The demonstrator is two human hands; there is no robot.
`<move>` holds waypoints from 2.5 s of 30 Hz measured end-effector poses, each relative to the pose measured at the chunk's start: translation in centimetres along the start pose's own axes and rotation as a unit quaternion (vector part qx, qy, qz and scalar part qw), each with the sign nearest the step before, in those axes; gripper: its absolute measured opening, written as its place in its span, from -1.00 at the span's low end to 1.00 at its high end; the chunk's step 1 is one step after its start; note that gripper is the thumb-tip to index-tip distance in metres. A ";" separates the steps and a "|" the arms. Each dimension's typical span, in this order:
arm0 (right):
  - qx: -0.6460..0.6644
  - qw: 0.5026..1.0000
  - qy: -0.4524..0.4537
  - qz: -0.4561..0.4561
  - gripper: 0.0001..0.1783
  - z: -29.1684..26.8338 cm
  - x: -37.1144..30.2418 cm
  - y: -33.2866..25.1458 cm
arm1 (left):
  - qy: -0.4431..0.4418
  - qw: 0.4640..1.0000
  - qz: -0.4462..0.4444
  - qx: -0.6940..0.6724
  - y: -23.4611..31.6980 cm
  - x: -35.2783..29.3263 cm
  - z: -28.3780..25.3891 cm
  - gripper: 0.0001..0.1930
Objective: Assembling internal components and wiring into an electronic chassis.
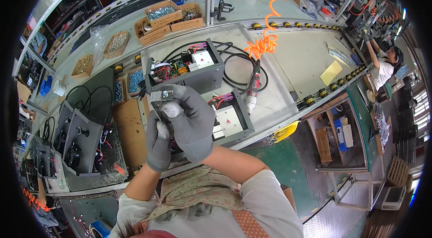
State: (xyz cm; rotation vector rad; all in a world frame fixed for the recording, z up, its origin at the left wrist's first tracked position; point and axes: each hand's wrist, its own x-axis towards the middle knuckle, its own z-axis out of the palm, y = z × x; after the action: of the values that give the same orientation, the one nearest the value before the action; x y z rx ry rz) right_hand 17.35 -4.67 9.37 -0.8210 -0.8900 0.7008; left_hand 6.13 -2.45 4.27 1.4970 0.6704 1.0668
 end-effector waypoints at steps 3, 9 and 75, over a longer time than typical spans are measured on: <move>-0.104 0.993 0.006 -0.046 -0.71 -0.4 -0.1 0.0 | -0.039 0.999 0.005 -0.005 0.2 -0.6 0.3 -0.45; -0.094 0.995 -0.012 -0.041 -0.66 -0.7 0.6 0.6 | -0.059 0.998 0.018 0.027 0.3 0.1 0.9 -0.54; -0.513 0.569 -0.555 0.326 -0.73 1.6 18.8 17.1 | 0.162 0.964 0.007 0.209 -15.5 8.8 -6.8 0.12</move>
State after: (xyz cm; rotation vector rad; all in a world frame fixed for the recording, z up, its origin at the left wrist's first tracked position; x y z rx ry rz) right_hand 21.38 19.60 2.75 -1.8742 -2.3350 1.4422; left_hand 6.11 11.60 -8.66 1.6980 1.1752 1.2489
